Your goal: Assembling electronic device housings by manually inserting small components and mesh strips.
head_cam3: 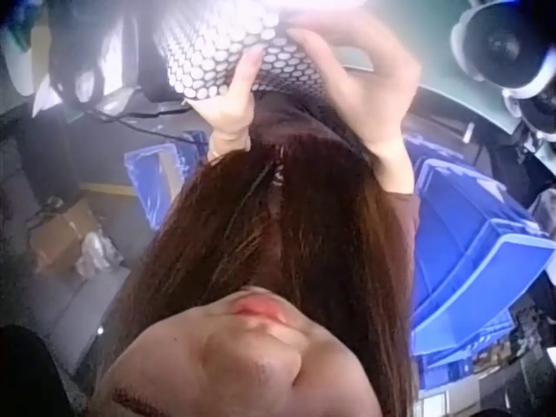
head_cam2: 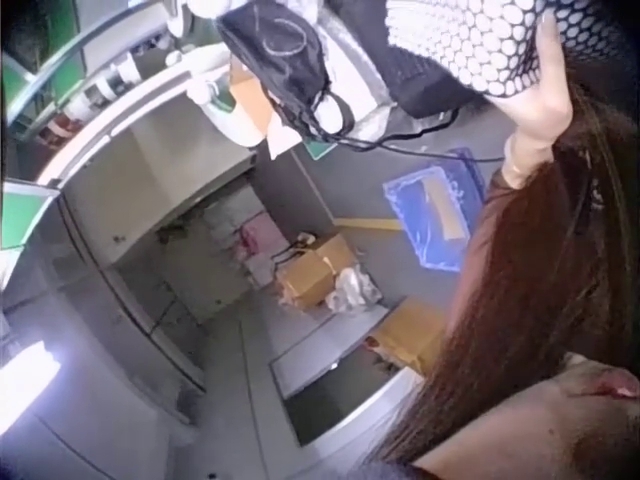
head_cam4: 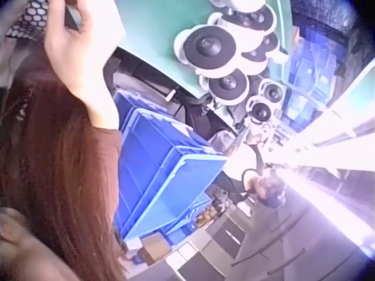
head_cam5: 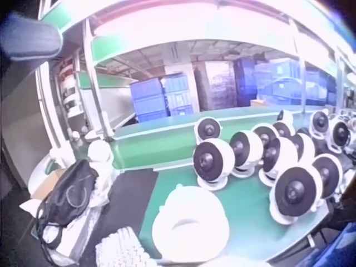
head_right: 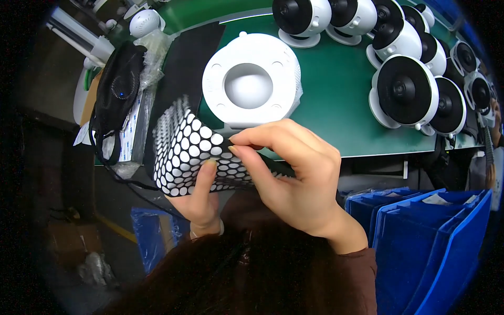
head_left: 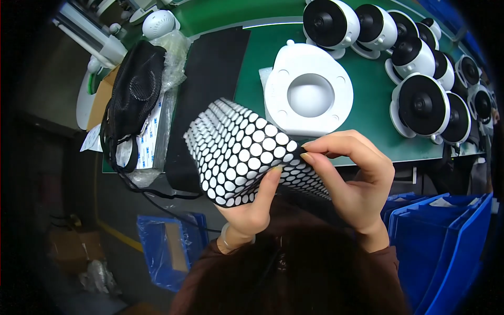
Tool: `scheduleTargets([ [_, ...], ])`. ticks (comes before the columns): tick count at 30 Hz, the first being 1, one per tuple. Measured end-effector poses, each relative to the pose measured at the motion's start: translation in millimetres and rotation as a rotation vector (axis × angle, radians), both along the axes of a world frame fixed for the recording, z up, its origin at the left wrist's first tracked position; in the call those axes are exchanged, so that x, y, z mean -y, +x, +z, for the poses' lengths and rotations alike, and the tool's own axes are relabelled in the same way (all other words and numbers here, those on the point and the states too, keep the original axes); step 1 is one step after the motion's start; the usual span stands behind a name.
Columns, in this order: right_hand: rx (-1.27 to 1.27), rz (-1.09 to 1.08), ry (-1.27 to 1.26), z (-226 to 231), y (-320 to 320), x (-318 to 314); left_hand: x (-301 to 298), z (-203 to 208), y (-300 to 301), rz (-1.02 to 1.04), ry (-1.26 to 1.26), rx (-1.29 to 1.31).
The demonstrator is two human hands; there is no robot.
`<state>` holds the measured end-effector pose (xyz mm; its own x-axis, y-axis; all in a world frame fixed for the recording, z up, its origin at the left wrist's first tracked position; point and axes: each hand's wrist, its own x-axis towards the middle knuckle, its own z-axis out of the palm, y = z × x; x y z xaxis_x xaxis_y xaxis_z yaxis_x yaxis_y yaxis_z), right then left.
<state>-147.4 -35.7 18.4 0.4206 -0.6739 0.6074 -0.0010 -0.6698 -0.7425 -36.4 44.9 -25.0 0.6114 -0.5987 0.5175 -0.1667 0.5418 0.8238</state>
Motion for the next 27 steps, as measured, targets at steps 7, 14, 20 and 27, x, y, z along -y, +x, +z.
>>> scheduleTargets([
  [7, -0.009, -0.026, 0.073, -3.8, 0.9, -1.4, 0.7, -4.8, -8.0, 0.064, 0.03, 0.048],
  [14, -0.009, -0.091, -0.137, -8.0, 3.2, -2.0, 1.2, -1.5, -8.3, 0.117, 0.134, 0.074],
  [20, -0.01, 0.019, 0.081, -5.8, 4.0, 4.1, 2.3, -7.6, -7.1, 0.15, 0.068, 0.115],
  [27, -0.038, 0.09, -0.057, 1.3, 1.9, -1.1, 6.5, -2.5, 6.0, 0.191, 0.149, -0.016],
])
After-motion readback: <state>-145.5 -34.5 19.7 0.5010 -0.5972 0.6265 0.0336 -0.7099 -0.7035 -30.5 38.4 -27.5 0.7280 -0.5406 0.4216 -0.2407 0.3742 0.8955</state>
